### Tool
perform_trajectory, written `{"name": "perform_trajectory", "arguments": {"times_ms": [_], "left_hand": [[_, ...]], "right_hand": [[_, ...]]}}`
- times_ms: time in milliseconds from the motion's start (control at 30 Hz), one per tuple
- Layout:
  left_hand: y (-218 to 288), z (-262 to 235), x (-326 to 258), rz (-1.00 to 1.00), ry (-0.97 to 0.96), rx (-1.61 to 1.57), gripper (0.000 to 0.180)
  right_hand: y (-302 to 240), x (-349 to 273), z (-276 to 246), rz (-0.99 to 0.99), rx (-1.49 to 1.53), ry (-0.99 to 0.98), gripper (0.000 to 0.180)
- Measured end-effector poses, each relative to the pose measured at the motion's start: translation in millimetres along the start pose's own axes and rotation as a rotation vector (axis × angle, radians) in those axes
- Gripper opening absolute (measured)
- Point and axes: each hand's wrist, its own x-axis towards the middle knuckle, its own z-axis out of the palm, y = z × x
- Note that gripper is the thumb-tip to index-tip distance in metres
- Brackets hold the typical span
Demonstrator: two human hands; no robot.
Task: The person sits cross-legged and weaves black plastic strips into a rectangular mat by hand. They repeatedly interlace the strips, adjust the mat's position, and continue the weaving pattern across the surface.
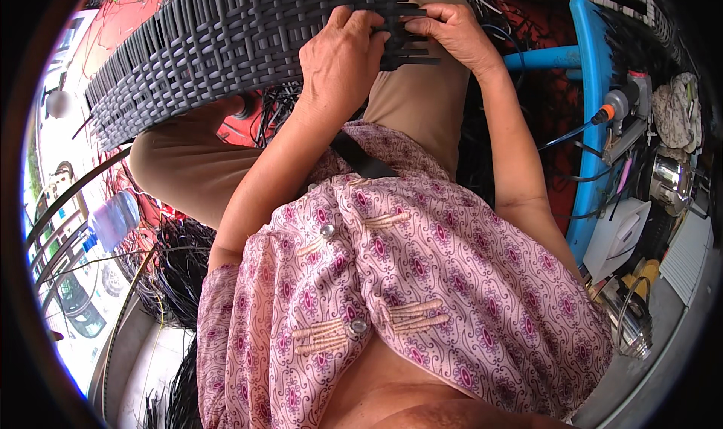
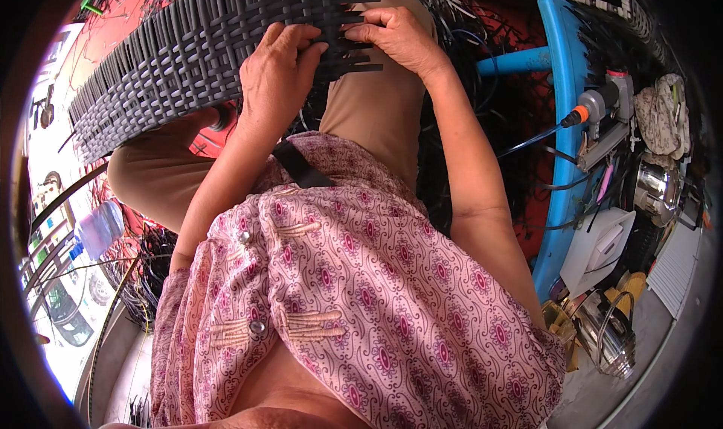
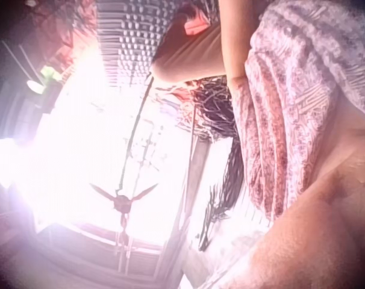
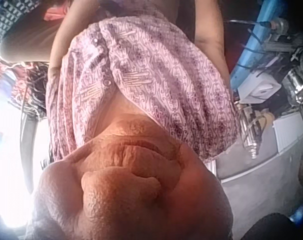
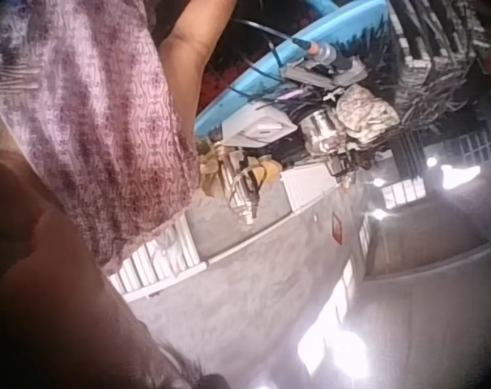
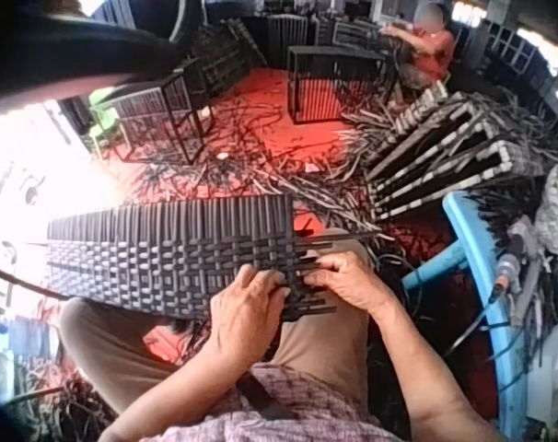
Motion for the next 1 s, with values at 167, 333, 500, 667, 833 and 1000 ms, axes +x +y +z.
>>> {"name": "perform_trajectory", "arguments": {"times_ms": [167, 333, 500, 667, 833, 1000], "left_hand": [[-6.0, 0.5, 4.5, -0.087, -0.016, -0.124, 0.015], [-8.3, -33.9, -7.5, -0.39, -0.015, -0.474, 0.012], [8.4, -67.6, -24.5, -0.219, 0.016, -0.518, 0.01], [20.1, -72.7, -31.7, -0.2, 0.018, -0.659, 0.009], [-8.3, -44.3, -19.5, -0.334, 0.053, -0.476, 0.015], [-15.6, -16.3, -8.5, -0.174, -0.016, 0.087, 0.031]], "right_hand": [[-1.6, -5.3, 3.7, -0.11, -0.175, 0.117, 0.022], [-19.4, -33.5, -10.4, -0.424, -0.619, 0.594, 0.017], [-61.6, -43.6, 21.0, -0.562, -0.187, 0.353, 0.019], [-47.0, -32.9, 52.3, -0.574, 0.057, 0.053, 0.021], [-38.8, -36.3, 53.7, -0.231, 0.271, 0.171, 0.018], [-45.3, -32.7, 58.7, -0.083, 0.205, 0.304, 0.02]]}}
